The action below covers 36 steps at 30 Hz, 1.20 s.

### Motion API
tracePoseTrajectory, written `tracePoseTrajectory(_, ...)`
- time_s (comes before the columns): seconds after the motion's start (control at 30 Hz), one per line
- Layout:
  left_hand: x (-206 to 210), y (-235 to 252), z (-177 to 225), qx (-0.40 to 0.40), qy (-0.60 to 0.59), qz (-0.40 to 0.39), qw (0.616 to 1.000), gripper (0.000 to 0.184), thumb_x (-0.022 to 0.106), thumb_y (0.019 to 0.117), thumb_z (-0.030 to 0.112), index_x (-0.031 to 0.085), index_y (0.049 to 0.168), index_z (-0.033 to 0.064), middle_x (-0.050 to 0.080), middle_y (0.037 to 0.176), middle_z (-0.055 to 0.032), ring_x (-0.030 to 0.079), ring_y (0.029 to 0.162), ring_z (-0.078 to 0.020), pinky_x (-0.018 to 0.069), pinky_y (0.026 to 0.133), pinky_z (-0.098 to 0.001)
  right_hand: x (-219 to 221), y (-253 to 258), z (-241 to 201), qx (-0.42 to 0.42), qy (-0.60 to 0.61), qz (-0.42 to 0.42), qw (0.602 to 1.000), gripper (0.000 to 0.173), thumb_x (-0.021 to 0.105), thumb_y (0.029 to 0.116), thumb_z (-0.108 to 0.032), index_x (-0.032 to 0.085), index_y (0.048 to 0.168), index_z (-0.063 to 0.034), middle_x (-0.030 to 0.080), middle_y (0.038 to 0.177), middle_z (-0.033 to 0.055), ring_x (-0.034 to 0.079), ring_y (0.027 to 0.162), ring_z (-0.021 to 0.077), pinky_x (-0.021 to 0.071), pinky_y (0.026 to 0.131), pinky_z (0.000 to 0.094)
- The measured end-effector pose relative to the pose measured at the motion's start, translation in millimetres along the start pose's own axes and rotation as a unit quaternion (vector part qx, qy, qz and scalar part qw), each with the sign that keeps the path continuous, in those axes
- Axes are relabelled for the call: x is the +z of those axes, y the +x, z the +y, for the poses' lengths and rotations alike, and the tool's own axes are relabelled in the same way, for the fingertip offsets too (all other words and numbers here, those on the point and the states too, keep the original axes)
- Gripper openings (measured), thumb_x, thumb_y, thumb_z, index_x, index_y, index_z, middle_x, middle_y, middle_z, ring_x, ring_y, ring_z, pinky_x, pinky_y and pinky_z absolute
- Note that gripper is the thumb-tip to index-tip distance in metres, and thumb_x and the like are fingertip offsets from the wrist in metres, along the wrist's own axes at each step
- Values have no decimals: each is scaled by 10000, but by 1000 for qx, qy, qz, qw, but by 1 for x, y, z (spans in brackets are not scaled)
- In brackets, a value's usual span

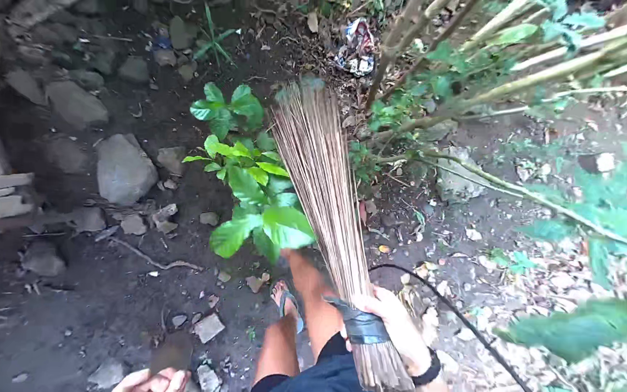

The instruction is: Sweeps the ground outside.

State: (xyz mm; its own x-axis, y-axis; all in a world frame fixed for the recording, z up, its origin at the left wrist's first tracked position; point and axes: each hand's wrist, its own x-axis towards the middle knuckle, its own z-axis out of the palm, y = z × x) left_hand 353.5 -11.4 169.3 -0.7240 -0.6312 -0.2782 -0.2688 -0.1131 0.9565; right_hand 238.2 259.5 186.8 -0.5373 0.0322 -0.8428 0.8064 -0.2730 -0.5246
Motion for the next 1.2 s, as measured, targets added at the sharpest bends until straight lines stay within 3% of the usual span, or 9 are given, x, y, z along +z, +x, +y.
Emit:
tracePoseTrajectory(0.27, 28, -70, 31, -3, -69, -137, 988, 346, 630, 941, -9, 691, 1060, 310, 745, 875, 184, 707, 776, 15, 614, 763, -206, -91, -99, 48, 45, 94, -5, 995, 225, 371, 956, -152, 552, 1035, -43, 699, 700, 82, 682, 541, 171, 591, 485, 319)
tracePoseTrajectory(0.4, 28, -98, 44, -8, -40, -193, 980, 471, 220, 1135, 293, 684, 1062, 256, 732, 687, 135, 699, 613, -4, 595, 631, -185, -129, -144, 80, 41, 100, 81, 991, 241, 335, 1004, -111, 550, 1019, -3, 681, 686, 96, 667, 524, 180, 585, 474, 328)
tracePoseTrajectory(0.5, 29, -113, 49, 24, -29, -201, 979, 339, 316, 1101, 122, 645, 1135, 195, 741, 770, 147, 708, 677, -15, 614, 685, -208, -171, -177, 111, 32, 235, 23, 971, 424, 237, 1039, -267, 611, 1064, -67, 729, 781, 60, 685, 576, 130, 574, 497, 259)
tracePoseTrajectory(0.6, 28, -140, 48, 38, -19, -208, 977, 274, 390, 1039, 26, 586, 1187, 147, 731, 838, 162, 715, 734, -27, 624, 714, -225, -224, -207, 149, -5, 373, -80, 924, 440, 399, 1016, -416, 650, 1158, -84, 753, 923, 89, 740, 705, 169, 611, 578, 271)
tracePoseTrajectory(0.73, 28, -191, 54, 51, -2, -259, 964, 264, 398, 1003, -14, 541, 1205, 78, 716, 851, 150, 714, 752, -35, 626, 726, -235, -259, -256, 222, -57, 484, -31, 873, 419, 438, 1018, -395, 620, 1128, -34, 739, 887, 136, 746, 687, 217, 621, 553, 304)
tracePoseTrajectory(0.8, 28, -219, 60, 78, 3, -317, 945, 256, 429, 1001, -1, 565, 1201, 84, 726, 874, 149, 718, 777, -37, 627, 738, -245, -273, -288, 252, -94, 527, -7, 844, 442, 400, 1034, -401, 623, 1121, -29, 738, 890, 135, 747, 698, 212, 627, 568, 302)
tracePoseTrajectory(0.87, 30, -243, 66, 110, 7, -384, 917, 244, 465, 1006, 28, 582, 1207, 100, 727, 909, 152, 718, 816, -37, 625, 765, -254, -286, -319, 268, -126, 581, -4, 804, 421, 538, 963, -426, 637, 1063, -30, 726, 875, 114, 737, 700, 189, 616, 584, 274)
tracePoseTrajectory(1.03, 49, -298, 78, 106, 32, -519, 848, 235, 490, 979, -4, 615, 1169, 52, 735, 933, 123, 718, 849, -42, 618, 807, -264, -321, -363, 321, -246, 733, -37, 634, 409, 624, 946, -342, 633, 1047, 54, 720, 927, 172, 754, 814, 245, 640, 715, 300)
tracePoseTrajectory(1.2, 88, -361, 63, 9, 174, -679, 714, 263, 467, 1015, 32, 635, 1173, -95, 732, 1038, -77, 721, 919, -107, 600, 876, -309, -322, -379, 326, -232, 640, 221, 698, 529, 129, 1055, -346, 571, 943, -77, 700, 734, 55, 704, 618, 137, 597, 536, 251)
